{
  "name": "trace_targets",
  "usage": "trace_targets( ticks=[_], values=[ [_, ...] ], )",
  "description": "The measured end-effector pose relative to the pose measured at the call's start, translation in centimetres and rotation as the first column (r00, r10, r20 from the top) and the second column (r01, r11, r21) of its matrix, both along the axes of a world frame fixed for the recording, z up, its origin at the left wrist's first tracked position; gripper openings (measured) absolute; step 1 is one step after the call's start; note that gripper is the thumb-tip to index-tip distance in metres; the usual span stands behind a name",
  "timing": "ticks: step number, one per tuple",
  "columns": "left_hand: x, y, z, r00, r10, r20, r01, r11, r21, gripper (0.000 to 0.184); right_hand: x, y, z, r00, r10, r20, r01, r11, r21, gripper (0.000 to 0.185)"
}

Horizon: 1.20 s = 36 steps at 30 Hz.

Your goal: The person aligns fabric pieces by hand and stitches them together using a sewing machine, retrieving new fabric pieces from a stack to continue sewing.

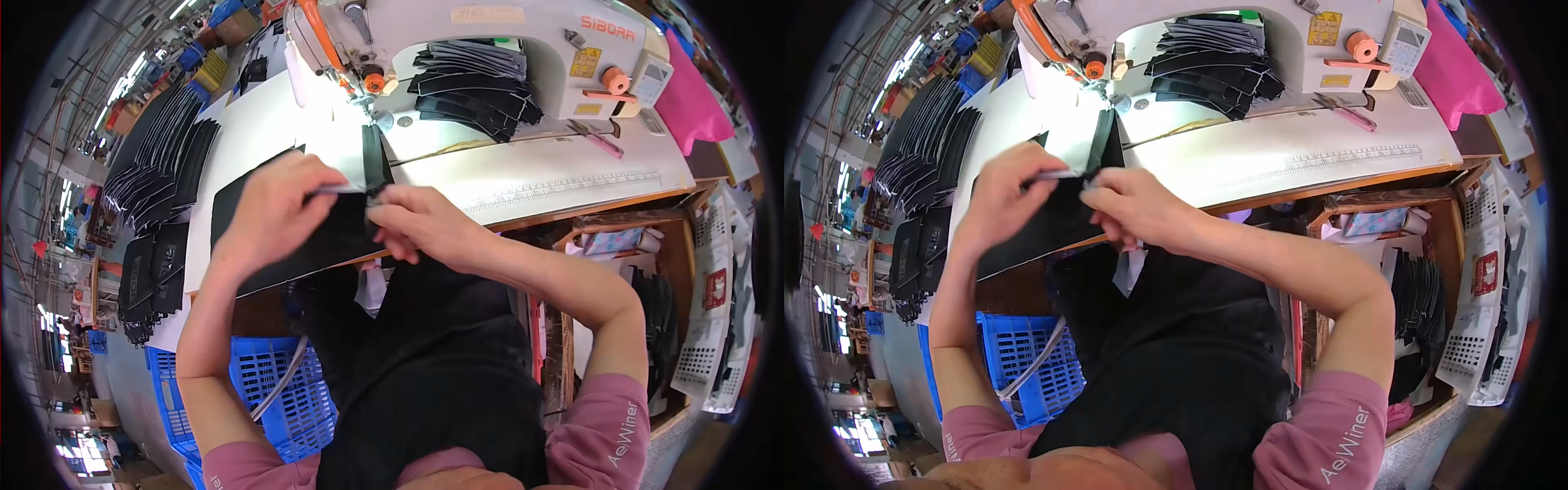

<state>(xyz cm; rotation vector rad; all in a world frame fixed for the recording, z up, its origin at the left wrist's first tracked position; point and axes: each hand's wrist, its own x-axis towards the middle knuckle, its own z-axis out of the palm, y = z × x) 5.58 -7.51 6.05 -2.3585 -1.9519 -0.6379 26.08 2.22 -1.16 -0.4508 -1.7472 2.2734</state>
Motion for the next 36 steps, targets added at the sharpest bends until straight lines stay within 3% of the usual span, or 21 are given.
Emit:
trace_targets(
  ticks=[3, 4, 5, 7, 8, 12, 18, 22, 27, 32, 36],
  values=[
    [1.4, -0.8, -2.5, 0.986, -0.137, -0.094, 0.141, 0.990, 0.030, 0.017, 2.8, 0.2, -0.4, 0.999, 0.028, 0.031, -0.028, 1.000, 0.004, 0.019],
    [1.7, -0.9, -3.2, 0.976, -0.154, -0.154, 0.160, 0.987, 0.027, 0.017, 3.5, 0.5, -0.6, 1.000, -0.013, -0.010, 0.015, 0.955, 0.297, 0.016],
    [2.0, -0.9, -3.9, 0.962, -0.172, -0.212, 0.181, 0.983, 0.024, 0.017, 4.1, 0.8, -0.7, 0.997, -0.040, -0.060, 0.067, 0.823, 0.564, 0.013],
    [2.4, -0.9, -4.7, 0.923, -0.205, -0.324, 0.223, 0.975, 0.019, 0.016, 4.9, 1.3, -0.8, 0.985, -0.041, -0.169, 0.173, 0.353, 0.919, 0.010],
    [2.5, -0.9, -4.8, 0.925, -0.207, -0.319, 0.225, 0.974, 0.019, 0.016, 4.6, 1.6, -0.9, 0.985, -0.043, -0.165, 0.169, 0.354, 0.920, 0.010],
    [2.3, -0.9, -4.3, 0.931, -0.221, -0.292, 0.221, 0.975, -0.033, 0.021, 1.5, 4.0, -2.1, 0.926, 0.073, -0.370, 0.376, -0.103, 0.921, 0.013],
    [1.4, -0.5, -4.7, 0.942, -0.228, -0.245, 0.240, 0.971, 0.019, 0.009, 0.9, 4.4, -3.1, 0.969, 0.148, -0.200, 0.211, -0.063, 0.976, 0.014],
    [-0.7, 0.4, -3.7, 0.982, -0.188, -0.004, 0.185, 0.968, -0.172, 0.018, 1.1, 4.9, -2.4, 0.980, 0.181, -0.084, 0.091, -0.029, 0.995, 0.014],
    [-2.0, 3.0, -6.9, 0.981, -0.144, -0.130, 0.151, 0.987, 0.046, 0.034, 1.3, 6.2, -2.3, 0.950, 0.297, -0.101, 0.107, -0.004, 0.994, 0.017],
    [-3.0, 3.6, -6.6, 0.975, -0.173, -0.142, 0.170, 0.985, -0.034, 0.044, 0.9, 7.5, -1.4, 0.935, 0.340, -0.099, 0.114, -0.023, 0.993, 0.021],
    [-4.3, 5.2, -7.2, 0.971, -0.169, -0.168, 0.179, 0.983, 0.048, 0.038, -0.4, 8.8, -1.0, 0.945, 0.319, -0.072, 0.085, -0.028, 0.996, 0.021]
  ],
)
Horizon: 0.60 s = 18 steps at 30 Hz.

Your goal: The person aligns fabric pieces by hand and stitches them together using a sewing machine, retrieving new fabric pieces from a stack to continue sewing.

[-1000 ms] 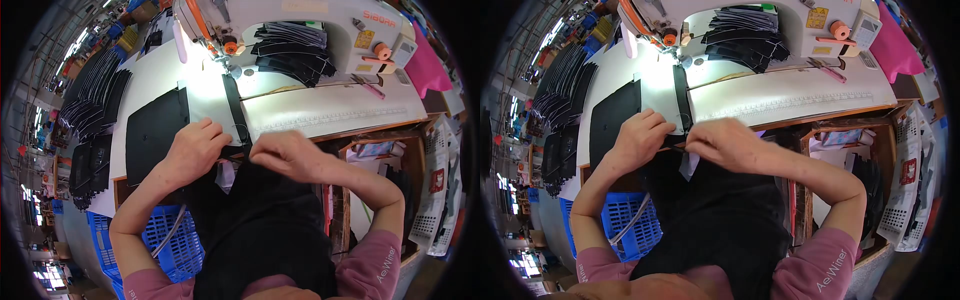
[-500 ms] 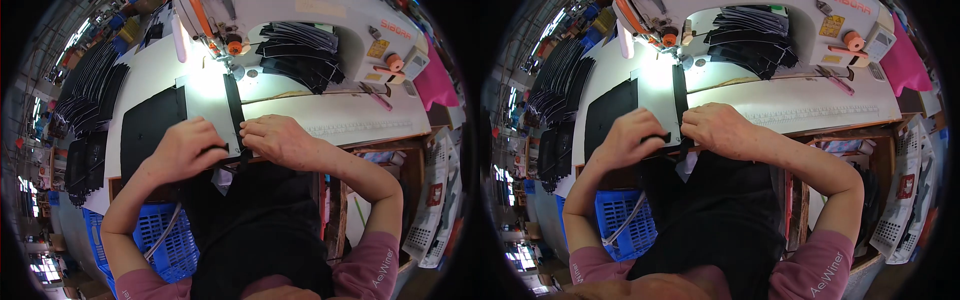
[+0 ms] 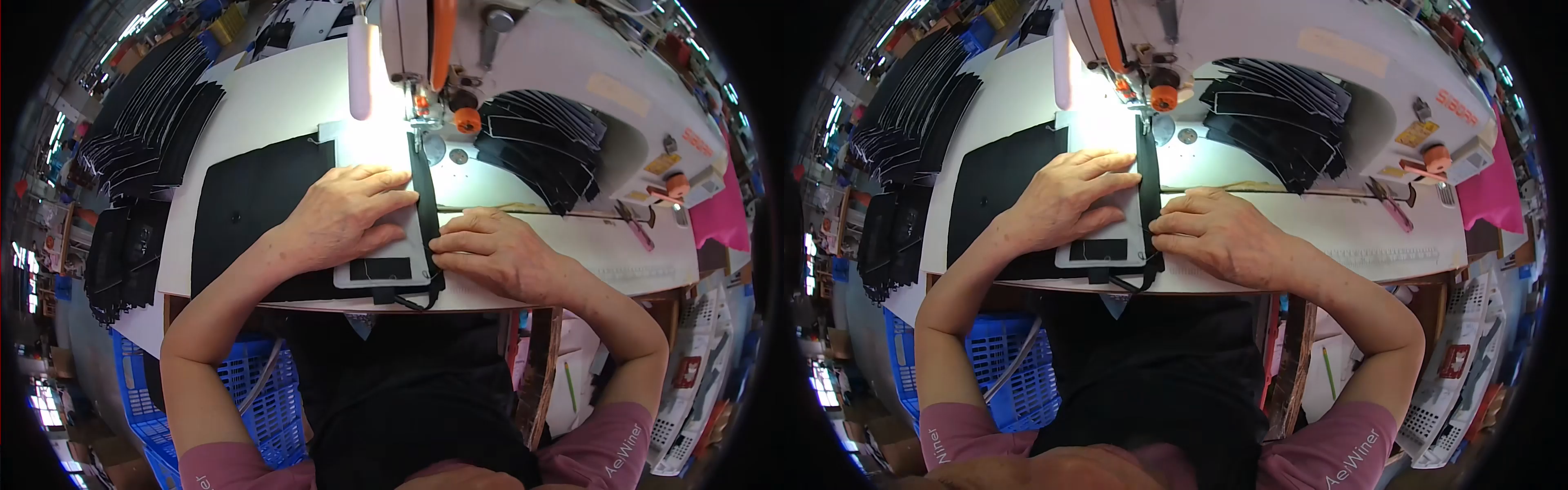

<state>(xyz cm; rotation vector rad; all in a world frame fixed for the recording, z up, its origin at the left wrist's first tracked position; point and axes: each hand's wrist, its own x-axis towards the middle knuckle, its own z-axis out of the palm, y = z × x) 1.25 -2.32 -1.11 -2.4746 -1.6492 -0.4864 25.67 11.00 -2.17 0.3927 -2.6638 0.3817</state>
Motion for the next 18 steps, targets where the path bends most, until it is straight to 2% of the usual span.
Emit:
trace_targets(
  ticks=[18],
  values=[
    [-5.2, 6.7, -2.8, 0.997, 0.075, 0.035, -0.080, 0.982, 0.173, 0.030, -5.4, 4.8, 0.2, 0.997, -0.079, 0.026, 0.080, 0.996, -0.045, 0.019]
  ],
)
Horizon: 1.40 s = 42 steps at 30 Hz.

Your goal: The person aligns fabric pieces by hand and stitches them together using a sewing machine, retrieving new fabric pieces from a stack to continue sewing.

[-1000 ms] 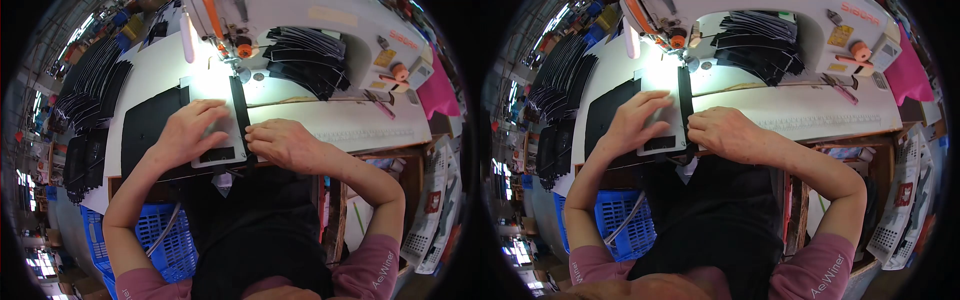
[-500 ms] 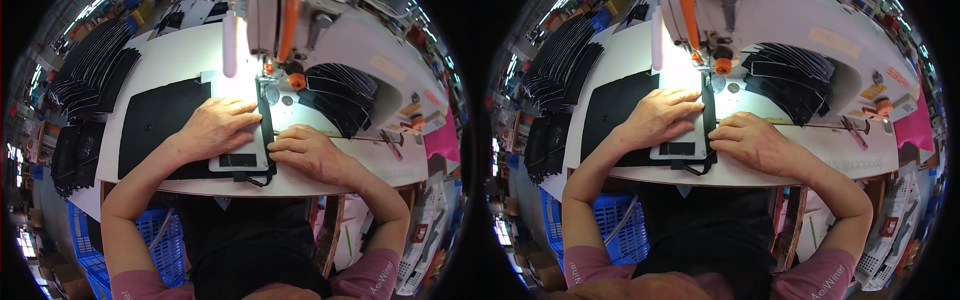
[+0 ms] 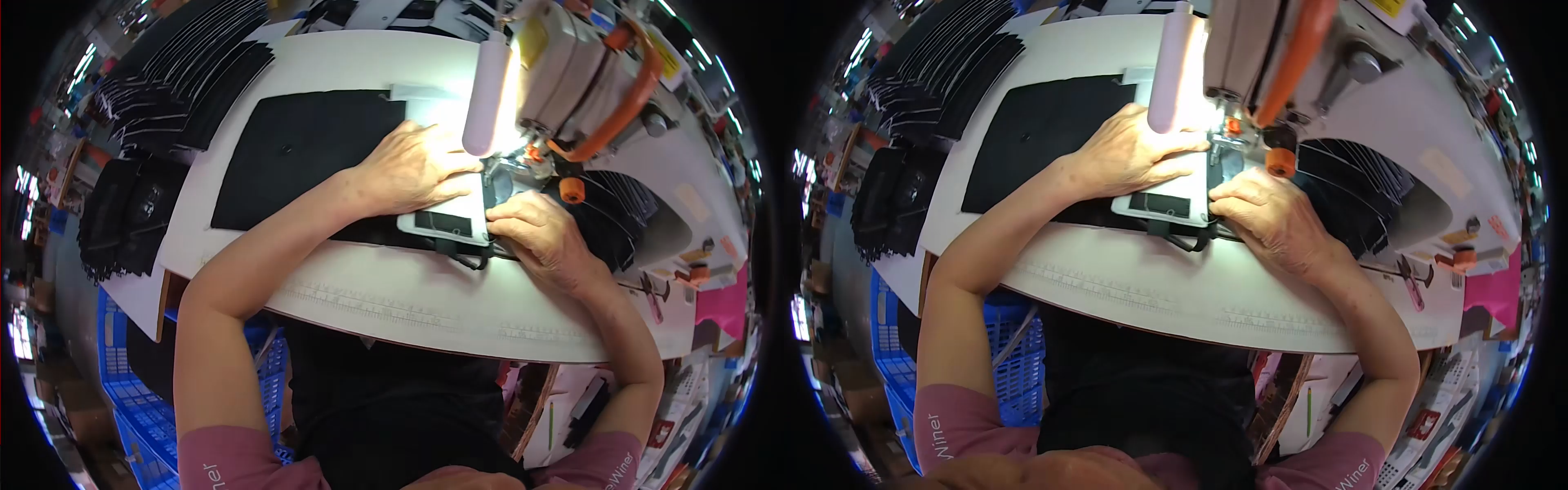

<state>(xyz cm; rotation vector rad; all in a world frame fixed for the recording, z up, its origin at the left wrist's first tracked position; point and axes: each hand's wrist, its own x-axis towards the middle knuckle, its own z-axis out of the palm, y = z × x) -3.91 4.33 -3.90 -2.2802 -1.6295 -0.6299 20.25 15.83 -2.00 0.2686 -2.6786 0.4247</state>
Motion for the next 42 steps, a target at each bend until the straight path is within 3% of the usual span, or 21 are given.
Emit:
trace_targets(
  ticks=[4, 8, 14, 18, 20, 24, 28, 30, 33, 38, 42],
  values=[
    [-1.3, 0.5, -0.1, 0.999, 0.005, 0.035, -0.006, 1.000, 0.024, 0.030, -1.0, 0.2, -0.2, 0.999, -0.040, 0.011, 0.040, 0.999, -0.031, 0.020],
    [-2.1, 1.8, -0.7, 0.999, -0.015, 0.047, 0.012, 0.998, 0.064, 0.030, -0.8, 0.3, -1.1, 0.981, -0.193, -0.033, 0.193, 0.981, -0.005, 0.020],
    [-2.6, 1.6, -0.7, 0.997, -0.077, 0.016, 0.074, 0.989, 0.125, 0.029, 0.0, -0.7, -0.8, 0.979, -0.200, -0.039, 0.194, 0.974, -0.114, 0.024],
    [0.1, -1.9, 1.9, 0.981, 0.043, 0.187, -0.030, 0.997, -0.073, 0.022, -0.6, -1.2, -0.3, 0.965, -0.205, -0.163, 0.223, 0.969, 0.106, 0.023],
    [2.7, -4.0, 1.5, 0.994, -0.071, 0.080, 0.059, 0.988, 0.146, 0.016, -0.9, -1.3, -0.4, 0.962, -0.204, -0.182, 0.233, 0.960, 0.157, 0.022],
    [5.9, -6.0, -0.2, 0.990, -0.090, -0.108, 0.118, 0.949, 0.291, 0.015, -2.1, -1.8, -0.1, 0.968, -0.127, -0.216, 0.198, 0.916, 0.348, 0.018],
    [6.1, -5.4, -1.1, 0.999, -0.022, -0.047, 0.035, 0.959, 0.280, 0.014, -1.0, -1.4, -0.2, 0.922, -0.324, -0.212, 0.346, 0.936, 0.071, 0.014],
    [5.0, -4.8, -0.3, 0.997, 0.074, 0.039, -0.077, 0.992, 0.097, 0.013, -1.2, -1.4, -0.4, 0.924, -0.313, -0.221, 0.339, 0.936, 0.093, 0.014],
    [2.2, -2.8, -0.4, 0.966, 0.240, 0.099, -0.249, 0.964, 0.097, 0.022, -1.1, -1.2, -0.6, 0.909, -0.314, -0.276, 0.363, 0.920, 0.147, 0.014],
    [2.8, -2.3, -1.9, 0.976, 0.162, 0.145, -0.192, 0.956, 0.222, 0.034, -0.5, -1.6, -0.1, 0.933, -0.308, -0.188, 0.318, 0.948, 0.024, 0.012],
    [3.8, -1.3, -2.3, 0.948, 0.273, 0.165, -0.291, 0.952, 0.097, 0.033, -1.2, -0.3, -1.7, 0.941, -0.253, -0.226, 0.273, 0.960, 0.061, 0.013]
  ],
)
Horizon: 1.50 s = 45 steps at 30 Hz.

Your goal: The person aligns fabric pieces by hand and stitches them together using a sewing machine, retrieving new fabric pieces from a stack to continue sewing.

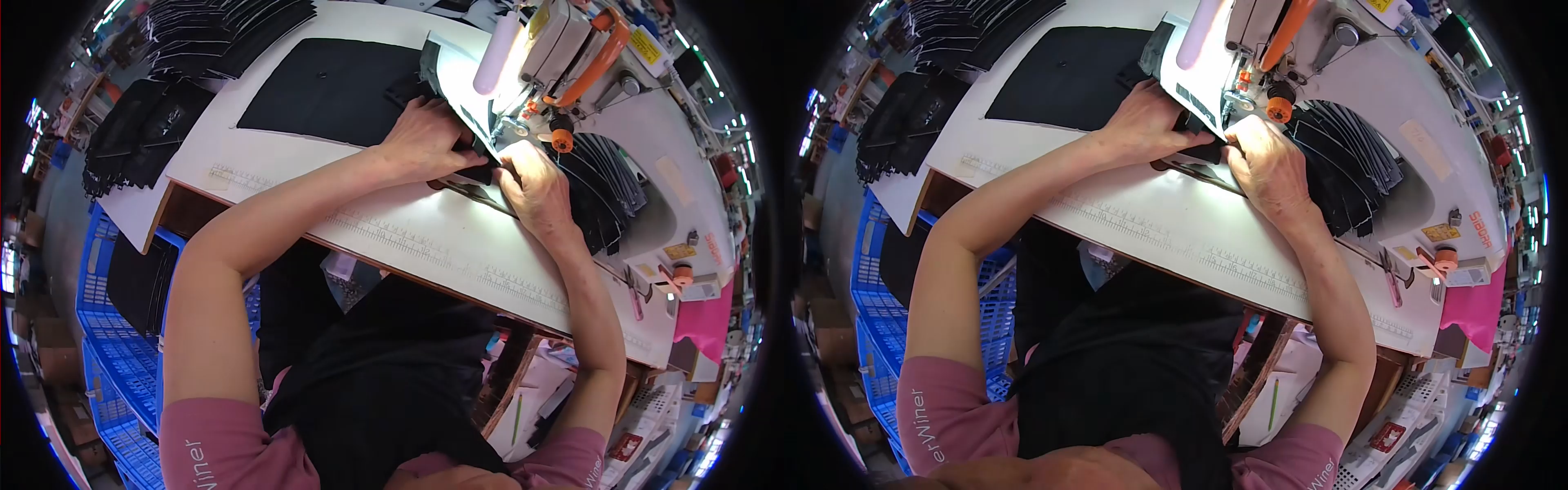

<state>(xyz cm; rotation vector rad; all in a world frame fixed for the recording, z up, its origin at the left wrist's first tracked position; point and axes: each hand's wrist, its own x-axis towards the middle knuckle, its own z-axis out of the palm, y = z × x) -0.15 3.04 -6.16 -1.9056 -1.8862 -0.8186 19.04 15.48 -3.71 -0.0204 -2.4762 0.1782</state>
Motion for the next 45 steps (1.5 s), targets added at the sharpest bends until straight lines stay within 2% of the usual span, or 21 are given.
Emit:
trace_targets(
  ticks=[2, 7, 12, 16, 18, 19, 20, 21, 22, 24, 26, 27, 29, 31, 33, 34, 37, 41, 43, 44, 45],
  values=[
    [0.2, 0.4, -0.2, 1.000, 0.024, 0.021, -0.023, 0.999, -0.033, 0.033, -0.2, 0.4, -0.2, 1.000, 0.008, -0.004, -0.008, 1.000, 0.022, 0.014],
    [0.1, 1.3, -0.5, 0.989, 0.096, -0.115, -0.096, 0.995, 0.003, 0.027, -0.4, 0.4, -0.7, 1.000, 0.005, 0.022, -0.008, 0.991, 0.134, 0.014],
    [-0.2, 3.6, -0.1, 0.947, 0.263, -0.183, -0.262, 0.964, 0.030, 0.021, -0.6, 0.0, -0.7, 0.997, -0.044, 0.060, 0.034, 0.986, 0.162, 0.015],
    [-2.6, 5.3, -2.9, 0.969, 0.163, -0.186, -0.090, 0.933, 0.350, 0.024, -0.3, -0.3, -0.5, 0.997, 0.065, -0.039, -0.058, 0.987, 0.153, 0.012],
    [-2.5, 1.2, -1.6, 0.967, 0.129, -0.221, -0.124, 0.992, 0.038, 0.032, 0.0, -0.1, 0.1, 0.998, 0.065, -0.017, -0.062, 0.987, 0.147, 0.012],
    [-2.0, -1.0, -0.3, 0.966, 0.117, -0.232, -0.112, 0.993, 0.035, 0.032, 0.2, 0.0, 0.3, 0.998, 0.068, 0.017, -0.070, 0.989, 0.131, 0.012],
    [-1.7, -3.1, 1.1, 0.985, 0.158, 0.066, -0.155, 0.987, -0.047, 0.031, 0.4, 0.0, 0.3, 0.996, 0.071, 0.049, -0.076, 0.991, 0.109, 0.012],
    [-1.5, -4.2, 2.3, 0.910, 0.215, 0.353, -0.176, 0.974, -0.140, 0.030, 0.3, 0.0, 0.3, 0.994, 0.078, 0.082, -0.085, 0.992, 0.087, 0.012],
    [-1.6, -4.3, 2.9, 0.914, 0.211, 0.346, -0.170, 0.975, -0.143, 0.030, 0.3, 0.0, 0.2, 0.995, 0.072, 0.075, -0.078, 0.993, 0.084, 0.012],
    [-1.8, -4.1, 3.6, 0.993, 0.045, 0.106, -0.061, 0.987, 0.150, 0.028, 0.3, 0.0, 0.1, 0.994, 0.059, 0.091, -0.065, 0.996, 0.065, 0.012],
    [-2.2, -3.9, 3.9, 0.985, -0.053, -0.165, 0.116, 0.910, 0.399, 0.026, 0.4, -0.1, 0.0, 0.992, 0.048, 0.121, -0.054, 0.997, 0.049, 0.013],
    [-2.6, -3.9, 4.2, 0.986, -0.058, -0.160, 0.118, 0.908, 0.403, 0.026, 0.4, -0.2, 0.1, 0.991, 0.042, 0.126, -0.049, 0.997, 0.053, 0.013],
    [-3.5, -3.8, 5.2, 0.984, 0.021, 0.179, -0.033, 0.997, 0.065, 0.025, 0.3, -0.3, 0.3, 0.984, 0.102, 0.146, -0.105, 0.994, 0.015, 0.014],
    [-4.4, -3.1, 5.8, 0.873, 0.196, 0.447, -0.046, 0.944, -0.326, 0.024, 0.7, -0.4, 0.5, 0.975, 0.149, 0.164, -0.144, 0.989, -0.036, 0.015],
    [-6.7, -0.7, 6.5, 0.907, 0.263, 0.330, -0.110, 0.903, -0.416, 0.024, 1.0, -0.4, 0.9, 0.973, 0.122, 0.194, -0.113, 0.992, -0.056, 0.015],
    [-7.0, 0.6, 6.8, 0.907, 0.251, 0.337, -0.094, 0.903, -0.420, 0.024, 1.1, -0.4, 1.1, 0.969, 0.107, 0.224, -0.092, 0.993, -0.076, 0.016],
    [-6.8, 3.1, 7.4, 0.948, 0.248, 0.202, -0.113, 0.850, -0.515, 0.024, 1.0, -0.6, 1.4, 0.957, 0.075, 0.279, -0.047, 0.993, -0.106, 0.017],
    [-7.8, 4.3, 4.0, 0.996, 0.065, 0.062, -0.043, 0.949, -0.313, 0.032, 1.5, -0.7, 1.8, 0.964, 0.131, 0.233, -0.136, 0.991, 0.009, 0.020],
    [-8.4, 3.5, 3.2, 0.972, 0.013, 0.235, 0.064, 0.945, -0.319, 0.037, 2.8, -0.8, 2.2, 0.966, 0.086, 0.242, -0.098, 0.995, 0.036, 0.020],
    [-8.5, 2.7, 2.9, 0.972, -0.007, 0.236, 0.084, 0.945, -0.316, 0.037, 3.4, -1.2, 2.4, 0.965, 0.079, 0.249, -0.095, 0.994, 0.053, 0.021],
    [-8.5, 2.0, 2.6, 0.938, 0.000, 0.347, 0.118, 0.940, -0.321, 0.038, 4.0, -1.6, 2.9, 0.964, 0.074, 0.255, -0.095, 0.993, 0.072, 0.022]
  ],
)
